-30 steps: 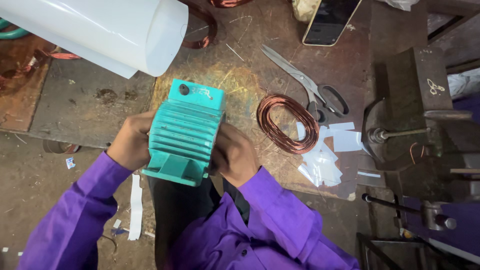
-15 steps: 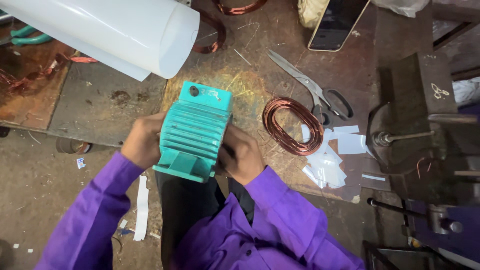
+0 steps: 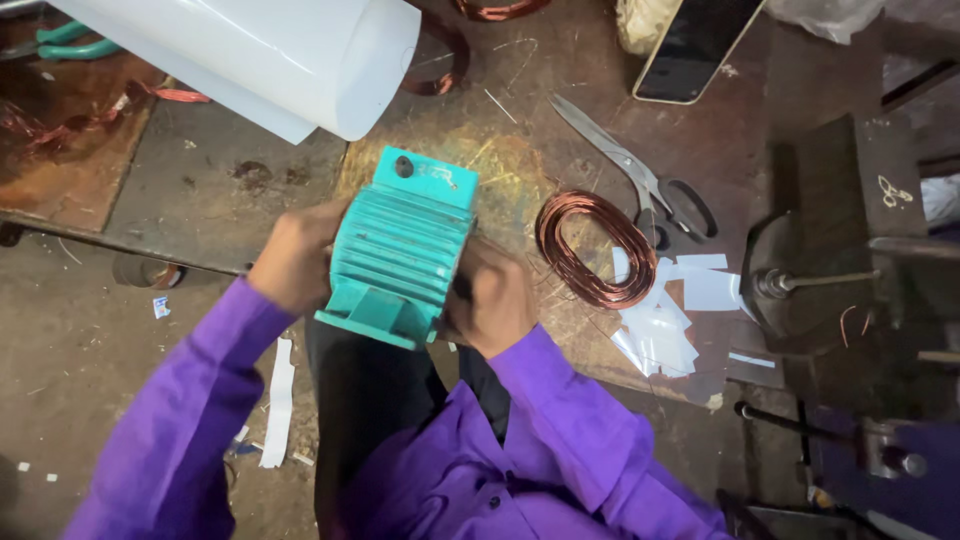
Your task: The person winds copper wire into the slots of a teal motor housing, repeatedly inserting and adjusting the wire by hand. They also handle small white insulating strips and place them into the slots between windings.
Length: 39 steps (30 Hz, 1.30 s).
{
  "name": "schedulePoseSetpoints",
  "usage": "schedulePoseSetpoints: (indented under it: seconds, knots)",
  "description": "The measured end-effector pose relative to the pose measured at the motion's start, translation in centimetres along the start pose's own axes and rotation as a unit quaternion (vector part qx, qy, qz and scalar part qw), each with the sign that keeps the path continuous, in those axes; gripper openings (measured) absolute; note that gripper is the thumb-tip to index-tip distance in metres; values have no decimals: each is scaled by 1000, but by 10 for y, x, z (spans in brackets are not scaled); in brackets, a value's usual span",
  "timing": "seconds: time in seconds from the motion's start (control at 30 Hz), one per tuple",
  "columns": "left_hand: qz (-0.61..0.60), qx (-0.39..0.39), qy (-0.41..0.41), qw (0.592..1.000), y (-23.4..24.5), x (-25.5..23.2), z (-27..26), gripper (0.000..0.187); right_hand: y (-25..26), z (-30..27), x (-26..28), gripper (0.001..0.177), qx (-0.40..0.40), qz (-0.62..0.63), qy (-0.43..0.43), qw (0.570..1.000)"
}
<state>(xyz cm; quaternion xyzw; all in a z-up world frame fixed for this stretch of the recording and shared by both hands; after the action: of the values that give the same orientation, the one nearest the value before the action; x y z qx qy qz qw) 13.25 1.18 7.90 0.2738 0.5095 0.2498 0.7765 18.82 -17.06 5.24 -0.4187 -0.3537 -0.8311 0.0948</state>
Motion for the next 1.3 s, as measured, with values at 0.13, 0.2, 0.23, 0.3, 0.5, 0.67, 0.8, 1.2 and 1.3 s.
schedulePoseSetpoints:
  seconds: [0.13, 0.2, 0.23, 0.3, 0.5, 0.67, 0.8, 1.2, 1.3]
  knots:
    - [67, 51, 26, 996, -7, 23, 7, 25, 2, -2, -6, 31, 12, -47, -11, 999]
    - [106, 21, 73, 991, -5, 30, -9, 16, 3, -2, -14, 28, 13, -89, -20, 996]
    - [104, -2, 79, 991, -4, 29, -14, 16, 4, -6, -17, 30, -13, -85, -35, 996]
    - [101, -53, 95, 989, -3, 27, -22, 17, 5, -14, -16, 35, -62, -77, -63, 993]
    - [31, -156, 55, 986, 13, -1, -11, 48, 18, -4, 5, 77, -167, -124, 11, 978]
    - [41, 11, 42, 998, 11, 1, 11, 69, 15, 5, -12, 83, -36, -48, 51, 997]
    - [57, 34, 67, 996, -3, 23, 22, 60, 22, 11, -15, 69, -52, -70, 59, 994]
    - [118, 50, 161, 979, 0, 54, 24, 24, 30, 28, -30, 47, -33, -90, 63, 993]
    - [103, 45, 171, 979, -1, 51, 23, 20, 34, 33, -29, 52, -39, -76, 77, 993]
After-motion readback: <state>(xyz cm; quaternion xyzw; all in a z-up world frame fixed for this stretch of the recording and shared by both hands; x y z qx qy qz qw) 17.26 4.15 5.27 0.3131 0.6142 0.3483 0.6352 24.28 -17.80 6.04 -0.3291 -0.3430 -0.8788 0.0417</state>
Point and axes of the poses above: each hand's wrist, its own z-axis towards the middle knuckle, its own y-axis out of the back of the hand, x = y × z, the point moved 8 cm from there along z, towards the middle knuckle, and after that the axes turned 6 degrees about x, right-handed, at the moved point
